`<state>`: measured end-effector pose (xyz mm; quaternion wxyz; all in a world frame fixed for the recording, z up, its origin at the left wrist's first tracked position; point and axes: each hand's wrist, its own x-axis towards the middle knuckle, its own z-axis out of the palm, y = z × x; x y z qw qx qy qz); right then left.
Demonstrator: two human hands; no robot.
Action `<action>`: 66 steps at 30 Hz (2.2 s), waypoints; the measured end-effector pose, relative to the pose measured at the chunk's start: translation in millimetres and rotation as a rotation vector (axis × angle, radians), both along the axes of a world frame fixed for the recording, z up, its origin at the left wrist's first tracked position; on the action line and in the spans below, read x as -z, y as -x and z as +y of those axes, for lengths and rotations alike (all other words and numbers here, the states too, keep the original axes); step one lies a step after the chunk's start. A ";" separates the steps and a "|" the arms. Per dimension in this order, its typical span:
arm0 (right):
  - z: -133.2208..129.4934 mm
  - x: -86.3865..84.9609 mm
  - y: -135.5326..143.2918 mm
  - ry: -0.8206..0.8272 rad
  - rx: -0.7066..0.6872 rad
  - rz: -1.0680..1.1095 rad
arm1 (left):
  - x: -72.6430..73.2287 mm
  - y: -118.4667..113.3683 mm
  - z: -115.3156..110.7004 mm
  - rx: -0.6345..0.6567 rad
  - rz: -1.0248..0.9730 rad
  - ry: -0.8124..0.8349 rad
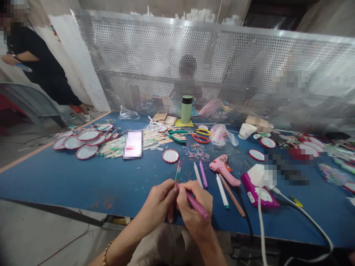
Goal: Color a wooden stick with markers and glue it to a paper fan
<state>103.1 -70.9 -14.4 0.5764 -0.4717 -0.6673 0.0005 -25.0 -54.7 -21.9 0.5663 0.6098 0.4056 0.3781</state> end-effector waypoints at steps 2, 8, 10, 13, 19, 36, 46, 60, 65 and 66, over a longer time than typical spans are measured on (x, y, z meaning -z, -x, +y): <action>-0.1 0.5 -0.2 0.010 -0.005 0.004 | -0.4 0.1 -0.5 0.001 0.004 0.002; -1.6 2.4 -0.8 0.041 0.008 0.021 | -0.2 -0.2 -1.1 0.004 0.000 0.003; -1.9 3.0 -0.8 0.033 0.008 0.022 | 0.0 -0.1 -1.3 0.005 0.004 0.004; -1.6 3.2 -0.4 0.017 -0.002 0.021 | -0.2 -0.1 -1.7 0.006 0.009 0.003; -0.5 2.0 -0.4 0.032 -0.009 0.012 | -0.6 -0.4 -0.9 0.005 0.009 -0.001; -1.0 1.7 -0.8 0.002 0.008 0.006 | 1.6 -0.3 -0.5 0.018 0.007 0.009; -0.9 5.7 -1.6 0.023 0.004 0.039 | 3.3 0.5 -1.1 0.020 -0.007 0.016; -1.2 3.4 -1.0 0.036 0.026 0.002 | 1.5 0.6 -0.9 0.017 -0.014 0.026; -3.1 5.3 -2.2 0.090 0.072 0.048 | 3.0 0.8 -0.9 0.038 -0.021 0.045; -3.2 5.6 -2.4 0.098 0.075 0.050 | 3.2 0.8 -0.9 0.039 -0.022 0.045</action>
